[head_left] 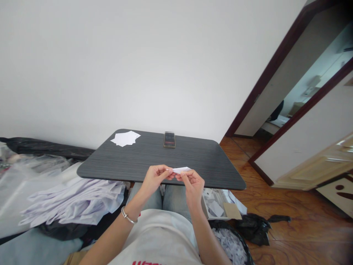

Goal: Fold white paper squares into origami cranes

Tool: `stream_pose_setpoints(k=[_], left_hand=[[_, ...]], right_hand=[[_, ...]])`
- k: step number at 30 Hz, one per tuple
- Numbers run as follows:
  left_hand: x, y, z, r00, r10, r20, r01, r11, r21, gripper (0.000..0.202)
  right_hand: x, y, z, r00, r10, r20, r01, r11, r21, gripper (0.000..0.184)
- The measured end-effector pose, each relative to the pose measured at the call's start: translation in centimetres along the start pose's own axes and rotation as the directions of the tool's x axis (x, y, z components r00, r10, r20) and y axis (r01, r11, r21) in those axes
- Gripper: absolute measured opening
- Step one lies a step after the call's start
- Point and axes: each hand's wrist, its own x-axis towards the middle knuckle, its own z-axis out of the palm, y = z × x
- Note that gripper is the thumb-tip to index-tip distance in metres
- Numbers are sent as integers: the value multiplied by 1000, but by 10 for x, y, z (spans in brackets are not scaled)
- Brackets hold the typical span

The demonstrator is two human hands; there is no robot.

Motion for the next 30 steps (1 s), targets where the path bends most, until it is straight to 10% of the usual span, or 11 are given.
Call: stream_pose_setpoints(k=[30], left_hand=[[1, 1, -5, 998, -62, 20, 63, 997, -48, 34]], right_hand=[[3, 3, -3, 999, 28, -19, -28, 1000, 13, 15]])
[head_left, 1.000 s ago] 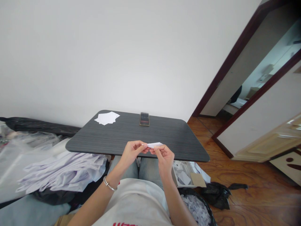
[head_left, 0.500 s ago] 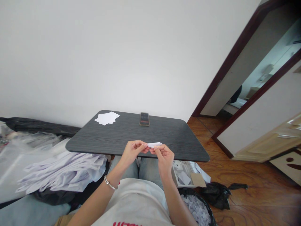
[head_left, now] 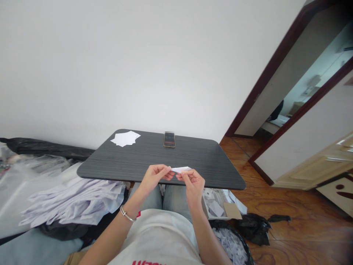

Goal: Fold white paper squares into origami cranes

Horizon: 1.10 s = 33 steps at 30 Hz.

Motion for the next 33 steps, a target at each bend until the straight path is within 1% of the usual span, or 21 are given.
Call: stream_pose_setpoints(k=[3, 10, 15, 22, 29, 33], left_hand=[[1, -1, -1, 1000, 26, -4, -25, 999, 33, 28], [2, -6, 4, 993, 101, -55, -97, 993, 63, 26], [2, -8, 7, 990, 104, -92, -100, 994, 44, 26], [4, -17, 10, 981, 135, -136, -136, 991, 5, 26], [2, -13, 8, 988, 92, -122, -98, 994, -49, 37], [2, -11, 8, 990, 99, -95, -99, 995, 4, 29]], right_hand=[[0, 0, 0, 1000, 5, 15, -5, 1000, 2, 15], [0, 0, 1, 1000, 2, -11, -2, 1000, 20, 15], [-1, -1, 1, 1000, 9, -5, -9, 1000, 11, 16], [-1, -1, 3, 1000, -1, -31, 2, 1000, 14, 15], [0, 0, 2, 999, 9, -32, -8, 1000, 30, 15], [0, 0, 2, 999, 28, -22, -27, 999, 38, 15]])
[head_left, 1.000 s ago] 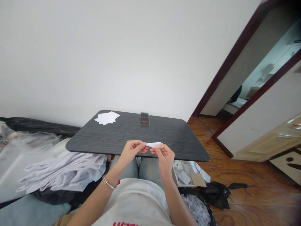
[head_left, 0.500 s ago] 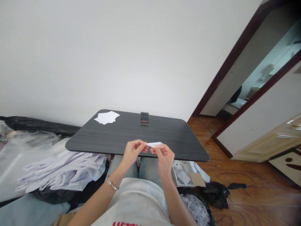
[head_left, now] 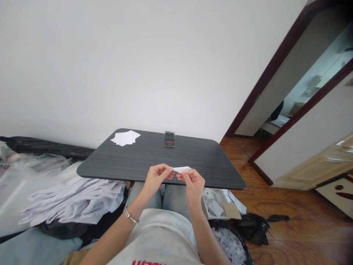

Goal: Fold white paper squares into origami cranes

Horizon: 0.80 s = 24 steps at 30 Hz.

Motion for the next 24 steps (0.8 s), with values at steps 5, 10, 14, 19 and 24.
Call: stream_pose_setpoints(k=[5, 10, 14, 19, 24], left_hand=[[0, -3, 1, 999, 30, -23, -30, 1000, 7, 25], [1, -5, 2, 998, 41, -38, -40, 999, 29, 25], [1, -7, 4, 997, 58, -44, -56, 997, 52, 25], [0, -5, 6, 995, 69, -68, -64, 996, 65, 24], [0, -2, 4, 999, 15, -30, -14, 1000, 3, 25]], right_hand=[[0, 0, 0, 1000, 6, 3, -6, 1000, 3, 16], [0, 0, 0, 1000, 14, 2, -14, 1000, -5, 16], [0, -1, 0, 1000, 9, -2, -9, 1000, -15, 17], [0, -1, 1, 1000, 4, -19, -5, 999, -41, 18], [1, -1, 0, 1000, 5, -27, -6, 999, -46, 18]])
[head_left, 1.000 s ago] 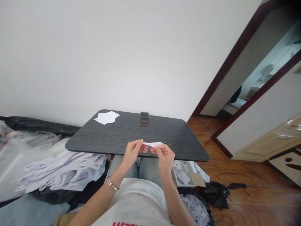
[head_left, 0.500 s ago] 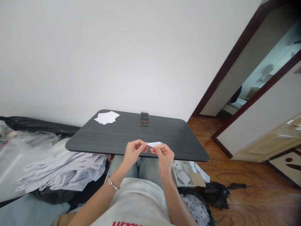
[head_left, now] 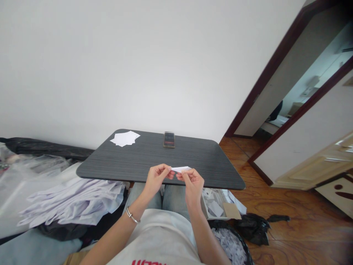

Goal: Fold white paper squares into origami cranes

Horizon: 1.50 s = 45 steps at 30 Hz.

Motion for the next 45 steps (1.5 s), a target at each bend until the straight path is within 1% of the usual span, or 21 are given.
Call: stream_pose_setpoints(k=[4, 10, 15, 19, 24, 29, 33, 37, 41, 45], left_hand=[[1, 2, -3, 999, -43, 17, 44, 997, -59, 33], [1, 3, 0, 995, -61, 82, 62, 998, -17, 30], [-1, 4, 0, 992, -82, 95, 86, 995, -44, 30], [-3, 10, -3, 993, -94, 76, 100, 991, -87, 34], [-5, 16, -3, 990, -115, 87, 121, 990, -75, 25], [-6, 17, -3, 978, -178, 111, 196, 966, -172, 24], [-7, 19, -4, 958, -236, 161, 271, 928, -256, 23], [-7, 20, -5, 954, -261, 150, 293, 919, -265, 21], [-7, 21, -5, 958, -251, 134, 276, 936, -219, 22], [-6, 21, -5, 966, -232, 113, 251, 948, -196, 23]], right_hand=[[0, 0, 0, 1000, -4, -4, 4, 1000, -5, 18], [-3, -2, 2, 999, -5, 48, 4, 1000, 19, 16], [-3, -4, 2, 999, -13, 45, 13, 1000, -9, 17], [-2, -4, 2, 999, -34, 22, 34, 999, -19, 19], [-5, -8, 3, 994, -106, 39, 107, 993, -49, 17], [-8, -5, 1, 980, -184, 81, 191, 978, -88, 14], [-8, 3, -4, 951, -294, 100, 307, 938, -161, 11], [-7, 10, -8, 916, -377, 141, 402, 876, -269, 9], [-6, 14, -11, 902, -406, 147, 431, 850, -302, 6], [-6, 15, -11, 911, -388, 141, 413, 863, -290, 5]])
